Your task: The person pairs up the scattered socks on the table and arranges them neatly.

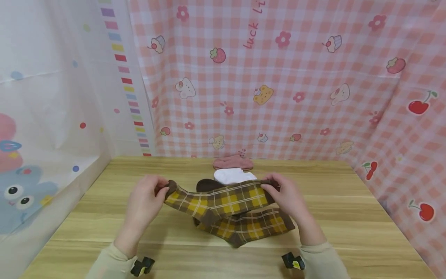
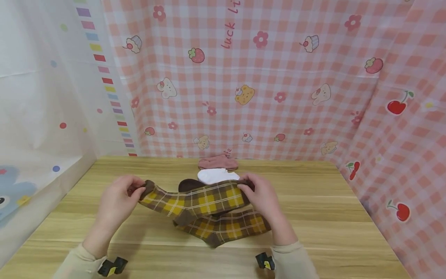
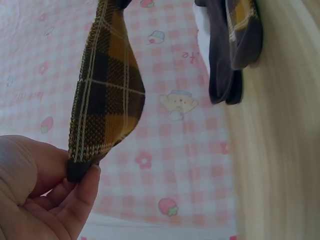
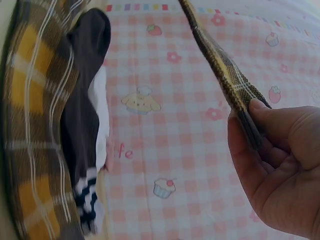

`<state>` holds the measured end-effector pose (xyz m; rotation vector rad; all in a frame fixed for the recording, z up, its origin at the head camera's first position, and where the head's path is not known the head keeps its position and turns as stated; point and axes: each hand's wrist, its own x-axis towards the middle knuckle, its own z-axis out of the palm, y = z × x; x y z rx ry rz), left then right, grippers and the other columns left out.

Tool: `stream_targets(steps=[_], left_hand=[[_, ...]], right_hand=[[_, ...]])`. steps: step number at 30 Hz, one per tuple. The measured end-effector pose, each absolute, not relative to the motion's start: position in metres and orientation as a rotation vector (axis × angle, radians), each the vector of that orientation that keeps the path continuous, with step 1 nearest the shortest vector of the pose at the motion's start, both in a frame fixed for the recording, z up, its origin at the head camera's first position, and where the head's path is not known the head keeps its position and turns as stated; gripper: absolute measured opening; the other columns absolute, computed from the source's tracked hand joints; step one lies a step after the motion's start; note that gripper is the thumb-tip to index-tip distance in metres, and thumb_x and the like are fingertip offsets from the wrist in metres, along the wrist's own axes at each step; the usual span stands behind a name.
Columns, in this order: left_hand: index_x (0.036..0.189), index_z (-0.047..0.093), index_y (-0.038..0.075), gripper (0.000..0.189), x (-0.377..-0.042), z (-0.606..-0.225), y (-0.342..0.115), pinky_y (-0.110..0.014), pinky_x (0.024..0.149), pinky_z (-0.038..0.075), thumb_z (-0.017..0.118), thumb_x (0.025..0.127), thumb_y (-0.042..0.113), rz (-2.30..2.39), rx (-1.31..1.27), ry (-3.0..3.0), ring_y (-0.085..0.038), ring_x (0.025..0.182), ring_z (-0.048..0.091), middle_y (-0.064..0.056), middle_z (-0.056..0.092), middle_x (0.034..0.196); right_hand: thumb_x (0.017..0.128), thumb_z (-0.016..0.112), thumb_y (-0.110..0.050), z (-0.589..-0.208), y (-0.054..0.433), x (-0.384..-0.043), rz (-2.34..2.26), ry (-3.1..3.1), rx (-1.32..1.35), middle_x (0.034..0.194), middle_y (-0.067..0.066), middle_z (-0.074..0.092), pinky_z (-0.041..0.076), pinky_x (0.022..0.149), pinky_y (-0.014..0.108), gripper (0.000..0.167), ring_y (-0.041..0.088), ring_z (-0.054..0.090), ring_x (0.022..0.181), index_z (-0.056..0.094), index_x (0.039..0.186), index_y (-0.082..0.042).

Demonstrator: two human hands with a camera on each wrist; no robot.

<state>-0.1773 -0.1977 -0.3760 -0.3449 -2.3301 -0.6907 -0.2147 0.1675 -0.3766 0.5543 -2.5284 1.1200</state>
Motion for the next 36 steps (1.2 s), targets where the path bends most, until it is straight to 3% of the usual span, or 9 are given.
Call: stream_targets(steps=[23, 36], left_hand=[[0.08, 0.066, 0.006, 0.027, -0.177, -0.415, -0.15, -0.027, 0.059, 0.046, 0.082, 0.07, -0.012, -0.881, -0.471, -2.273, -0.013, 0.071, 0.052, -0.002, 0.059, 0.078], [0.079, 0.063, 0.011, 0.029, -0.172, -0.434, -0.145, -0.029, 0.065, 0.051, 0.082, 0.071, -0.01, -0.882, -0.53, -2.422, -0.013, 0.073, 0.056, 0.001, 0.058, 0.079]], right_hand=[[0.089, 0.072, -0.001, -0.389, 0.23, -0.198, 0.934, -2.61, 0.552, 0.084, -0.002, 0.064, 0.048, 0.061, 0.029, 0.011, 0.011, 0.054, 0.071, 0.067, 0.093, -0.01], [0.089, 0.072, -0.003, -0.401, 0.238, -0.19, 0.868, -2.711, 0.545, 0.084, -0.005, 0.065, 0.05, 0.062, 0.029, 0.01, 0.009, 0.058, 0.073, 0.068, 0.092, -0.012]])
